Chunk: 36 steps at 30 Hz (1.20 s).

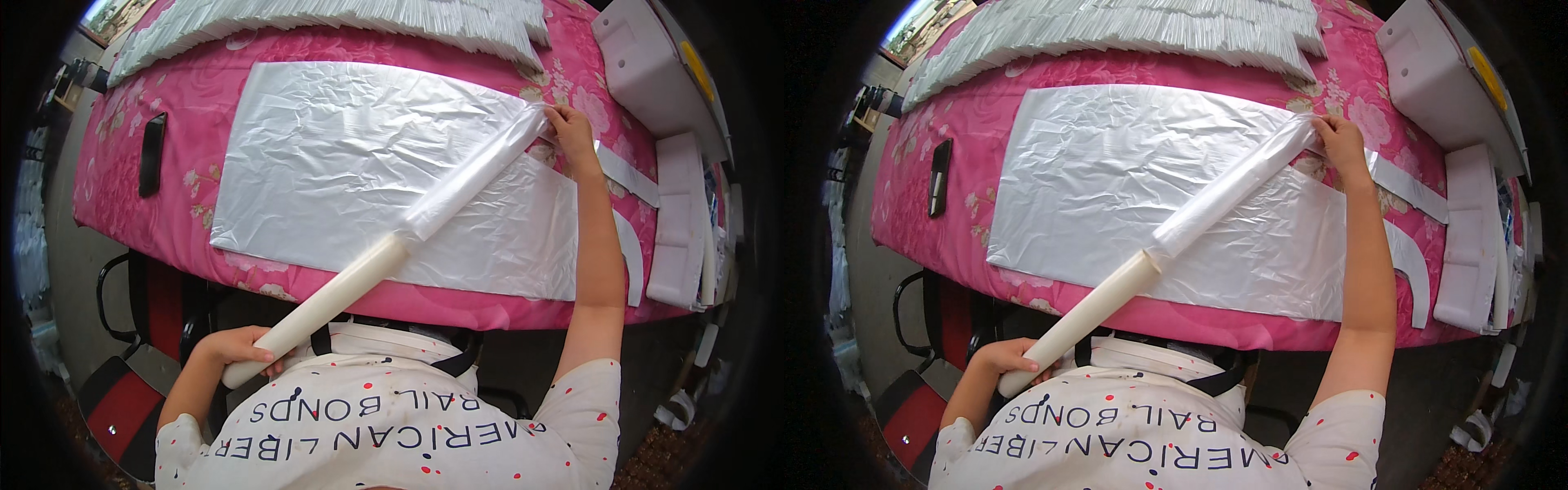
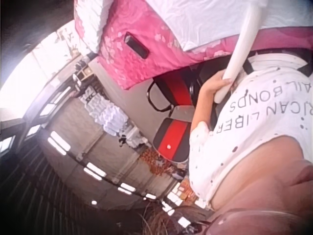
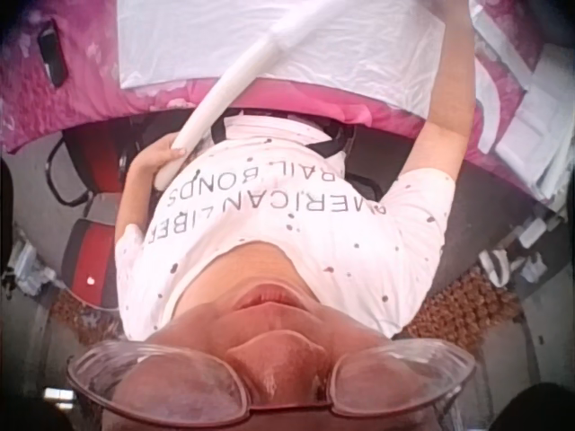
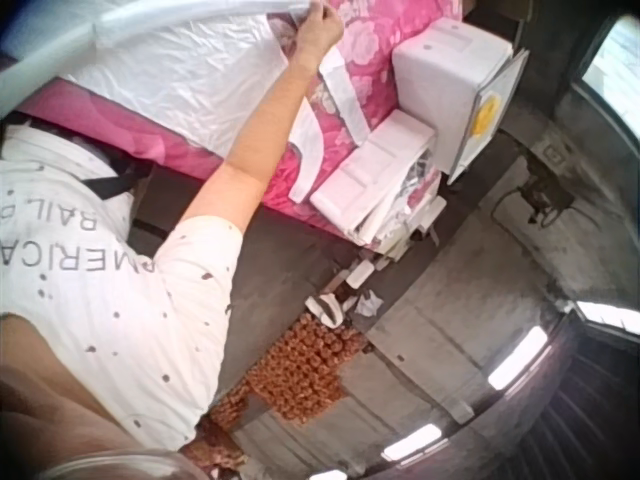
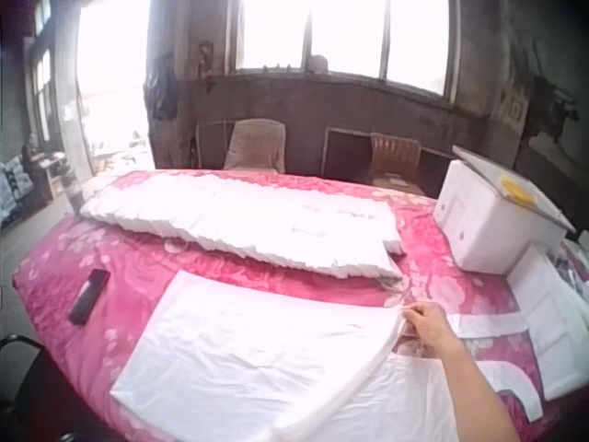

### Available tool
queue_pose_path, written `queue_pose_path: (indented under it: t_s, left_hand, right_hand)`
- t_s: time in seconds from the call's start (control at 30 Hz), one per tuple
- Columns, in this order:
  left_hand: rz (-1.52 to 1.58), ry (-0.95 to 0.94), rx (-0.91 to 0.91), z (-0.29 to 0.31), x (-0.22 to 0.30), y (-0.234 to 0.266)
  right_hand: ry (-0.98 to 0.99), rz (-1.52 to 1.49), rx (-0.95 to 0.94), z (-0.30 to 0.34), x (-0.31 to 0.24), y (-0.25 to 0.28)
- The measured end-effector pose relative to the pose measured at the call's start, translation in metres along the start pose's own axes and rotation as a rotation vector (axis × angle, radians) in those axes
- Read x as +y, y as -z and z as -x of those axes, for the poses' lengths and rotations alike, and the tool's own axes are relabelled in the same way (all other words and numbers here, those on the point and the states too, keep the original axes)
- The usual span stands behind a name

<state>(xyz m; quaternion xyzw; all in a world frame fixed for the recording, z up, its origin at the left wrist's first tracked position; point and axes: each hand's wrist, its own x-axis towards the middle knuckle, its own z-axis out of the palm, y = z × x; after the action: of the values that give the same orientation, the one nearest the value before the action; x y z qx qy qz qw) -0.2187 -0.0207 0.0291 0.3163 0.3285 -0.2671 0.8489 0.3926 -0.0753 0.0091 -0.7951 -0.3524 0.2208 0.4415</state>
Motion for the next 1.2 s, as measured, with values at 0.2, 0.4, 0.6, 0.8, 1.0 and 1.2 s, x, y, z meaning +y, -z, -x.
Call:
queue_pose_path:
  t_s: [0.2,0.4,0.6,0.8,1.0,1.2]
  left_hand:
    - [-0.705,-0.141,0.049,0.010,0.070,-0.007]
    - [-1.599,-0.389,0.467,-0.042,0.184,-0.048]
    - [-1.857,-1.295,0.477,-0.104,0.178,-0.050]
    - [-2.012,-1.105,0.122,-0.134,0.148,-0.065]
    - [-1.994,-1.016,0.104,-0.142,0.124,-0.059]
    - [-1.944,-0.969,0.209,-0.145,0.103,-0.074]
  right_hand:
    - [0.066,-0.045,-0.002,0.002,-0.011,-0.018]
    - [0.162,0.067,-0.155,-0.001,-0.031,-0.046]
    - [0.168,0.089,-0.248,-0.005,-0.049,-0.064]
    - [0.099,0.144,-0.380,-0.014,-0.047,-0.058]
    - [0.136,0.025,0.009,0.010,-0.067,-0.050]
    - [0.634,0.317,-0.420,0.168,-0.103,-0.108]
